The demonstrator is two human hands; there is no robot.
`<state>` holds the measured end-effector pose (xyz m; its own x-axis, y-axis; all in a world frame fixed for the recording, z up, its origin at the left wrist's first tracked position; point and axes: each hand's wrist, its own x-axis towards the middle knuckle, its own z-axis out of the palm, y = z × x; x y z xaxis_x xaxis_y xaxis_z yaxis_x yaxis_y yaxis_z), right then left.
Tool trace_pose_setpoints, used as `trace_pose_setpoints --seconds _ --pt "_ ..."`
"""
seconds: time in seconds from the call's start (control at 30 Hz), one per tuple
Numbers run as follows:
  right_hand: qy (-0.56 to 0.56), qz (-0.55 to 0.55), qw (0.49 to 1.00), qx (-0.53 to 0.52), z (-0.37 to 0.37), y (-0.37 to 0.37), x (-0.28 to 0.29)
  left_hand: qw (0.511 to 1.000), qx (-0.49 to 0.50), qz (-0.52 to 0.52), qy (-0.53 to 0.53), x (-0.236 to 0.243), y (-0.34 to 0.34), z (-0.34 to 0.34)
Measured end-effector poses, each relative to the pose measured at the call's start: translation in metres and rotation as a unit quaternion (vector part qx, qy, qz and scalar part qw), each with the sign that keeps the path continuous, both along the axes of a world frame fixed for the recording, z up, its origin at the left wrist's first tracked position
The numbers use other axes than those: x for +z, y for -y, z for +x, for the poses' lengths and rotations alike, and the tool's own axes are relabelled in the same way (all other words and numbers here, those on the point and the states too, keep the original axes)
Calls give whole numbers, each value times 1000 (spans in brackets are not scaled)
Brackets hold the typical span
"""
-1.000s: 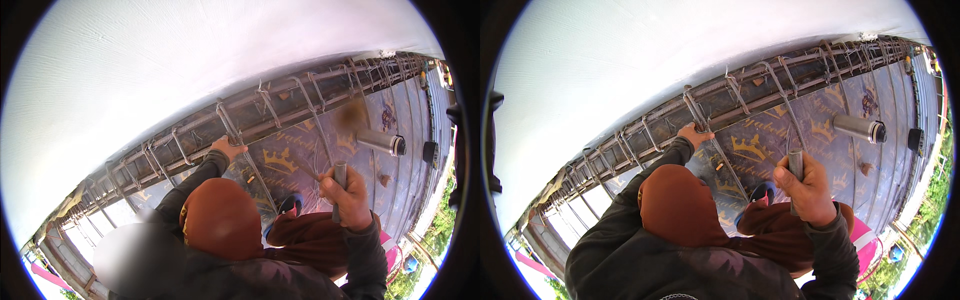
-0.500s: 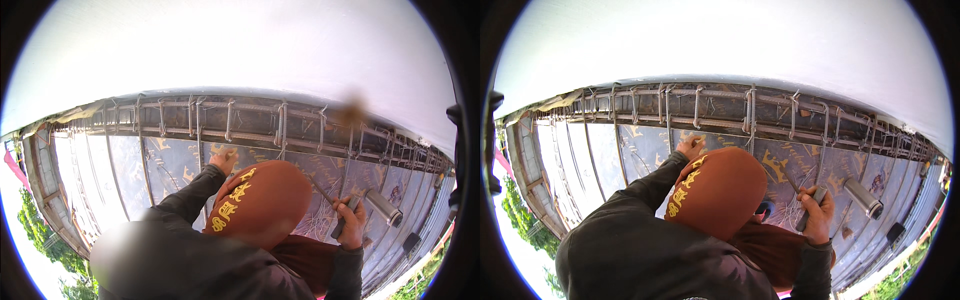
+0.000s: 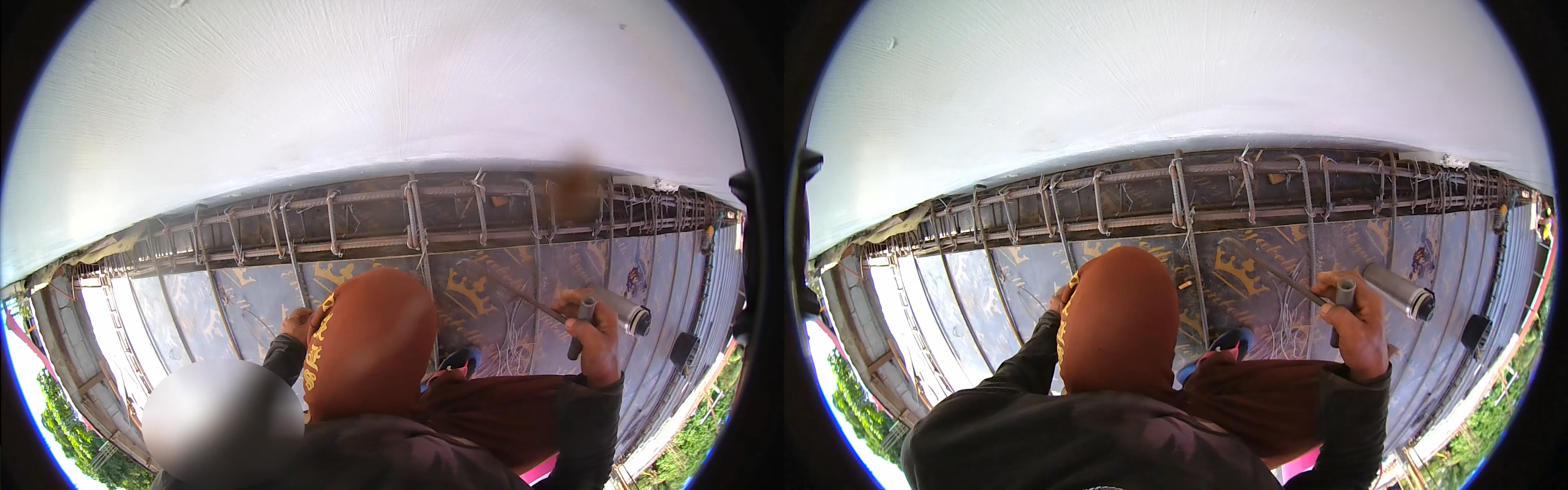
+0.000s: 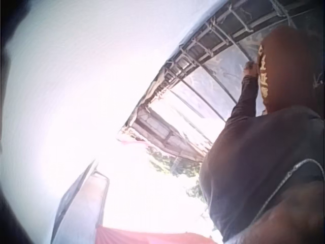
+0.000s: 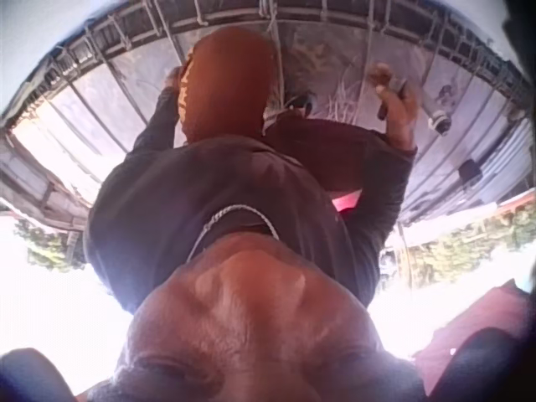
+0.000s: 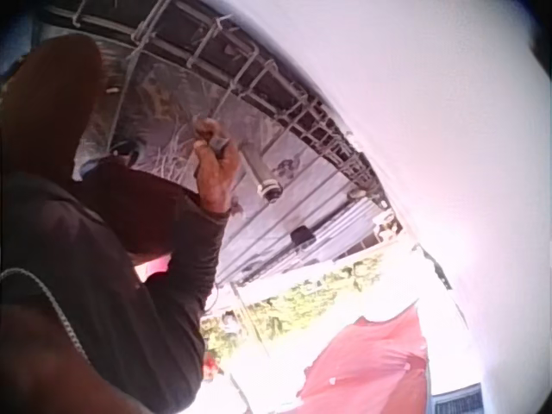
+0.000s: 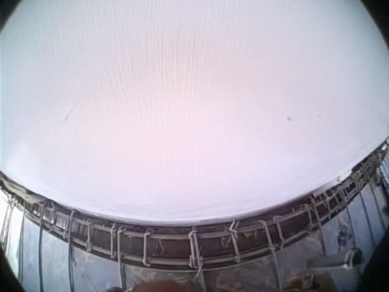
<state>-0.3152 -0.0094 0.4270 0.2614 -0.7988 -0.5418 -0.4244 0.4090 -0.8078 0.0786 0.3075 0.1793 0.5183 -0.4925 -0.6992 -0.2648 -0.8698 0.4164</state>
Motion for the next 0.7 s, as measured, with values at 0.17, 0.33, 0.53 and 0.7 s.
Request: trace_pose_setpoints --seconds 0.17,0.33,0.53,0.7 --pt "-93 -100 988 68 -14 1 -11 990 -127 37 54 -114 -137 53" --pt "-180 -255 930 197 0 18 -10 998 -4 69 4 -75 -118 0" --pt "-81 -208 928 298 33 61 -66 988 142 48 28 25 -90 -33" --pt "-81 -93 915 385 69 72 -95 975 215 51 38 30 -126 -62"
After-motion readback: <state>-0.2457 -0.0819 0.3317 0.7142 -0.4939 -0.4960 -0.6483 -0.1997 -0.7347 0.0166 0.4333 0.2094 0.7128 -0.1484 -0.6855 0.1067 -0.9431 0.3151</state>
